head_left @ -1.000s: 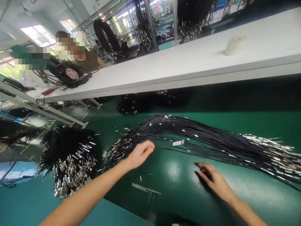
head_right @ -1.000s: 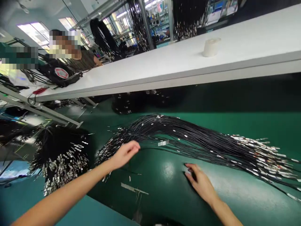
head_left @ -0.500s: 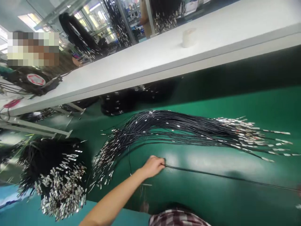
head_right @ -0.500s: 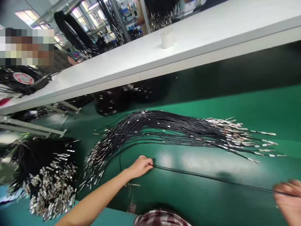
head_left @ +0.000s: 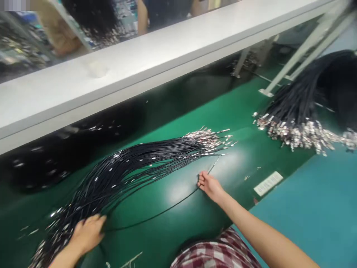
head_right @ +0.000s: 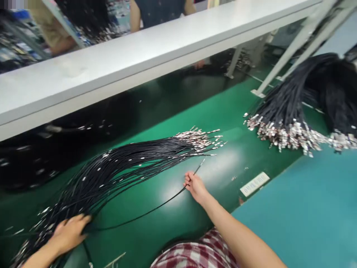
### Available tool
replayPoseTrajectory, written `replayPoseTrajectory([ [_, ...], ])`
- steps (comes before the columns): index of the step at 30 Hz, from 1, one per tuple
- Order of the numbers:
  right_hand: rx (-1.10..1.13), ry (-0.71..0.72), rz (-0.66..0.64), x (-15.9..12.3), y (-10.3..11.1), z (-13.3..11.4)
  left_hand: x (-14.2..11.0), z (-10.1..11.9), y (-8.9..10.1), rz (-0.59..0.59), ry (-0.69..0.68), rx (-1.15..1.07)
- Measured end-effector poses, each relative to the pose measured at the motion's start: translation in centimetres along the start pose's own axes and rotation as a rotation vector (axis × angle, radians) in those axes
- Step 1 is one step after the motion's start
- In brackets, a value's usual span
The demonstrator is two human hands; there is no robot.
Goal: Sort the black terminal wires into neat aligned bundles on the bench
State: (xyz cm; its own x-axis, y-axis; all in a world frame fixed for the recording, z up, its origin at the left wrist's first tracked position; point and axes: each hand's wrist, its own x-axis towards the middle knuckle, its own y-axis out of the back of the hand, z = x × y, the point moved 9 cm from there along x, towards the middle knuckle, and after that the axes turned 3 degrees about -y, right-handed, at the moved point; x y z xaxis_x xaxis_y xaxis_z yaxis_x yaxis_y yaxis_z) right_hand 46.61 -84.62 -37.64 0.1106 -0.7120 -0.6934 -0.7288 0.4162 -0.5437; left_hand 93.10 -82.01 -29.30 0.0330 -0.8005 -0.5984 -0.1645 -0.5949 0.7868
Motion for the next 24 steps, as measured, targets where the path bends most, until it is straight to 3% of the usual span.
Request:
replayPoseTrajectory([
  [4,0.107,0.008,-0.01,-0.2,0.4,-0.5,6.6,17.5,4.7,0.23,-0.357,-0.082],
  [6,0.113,0.037,-0.022,-0.8,0.5,-1.6,8.7,23.7,6.8,0.319,-0.424,-0.089],
  [8,0.035,0.098,-0.025,-1.3,0.6,-3.0,10.0,27.6,8.2,0.388,-0.436,-0.101],
  [13,-0.155,0.194,-0.02,-1.8,0.1,-4.8,9.4,32.6,9.4,0.451,-0.575,-0.177],
  [17,-0.168,0.188,-0.015,-1.9,0.1,-4.5,10.2,33.1,8.3,0.398,-0.531,-0.033],
  [21,0.078,0.118,0.057,-1.4,3.0,-3.4,11.5,33.0,7.3,0.316,-0.455,-0.005],
  [24,0.255,-0.009,0.173,-1.1,6.0,-1.3,9.9,33.9,5.3,0.162,-0.48,-0.051],
])
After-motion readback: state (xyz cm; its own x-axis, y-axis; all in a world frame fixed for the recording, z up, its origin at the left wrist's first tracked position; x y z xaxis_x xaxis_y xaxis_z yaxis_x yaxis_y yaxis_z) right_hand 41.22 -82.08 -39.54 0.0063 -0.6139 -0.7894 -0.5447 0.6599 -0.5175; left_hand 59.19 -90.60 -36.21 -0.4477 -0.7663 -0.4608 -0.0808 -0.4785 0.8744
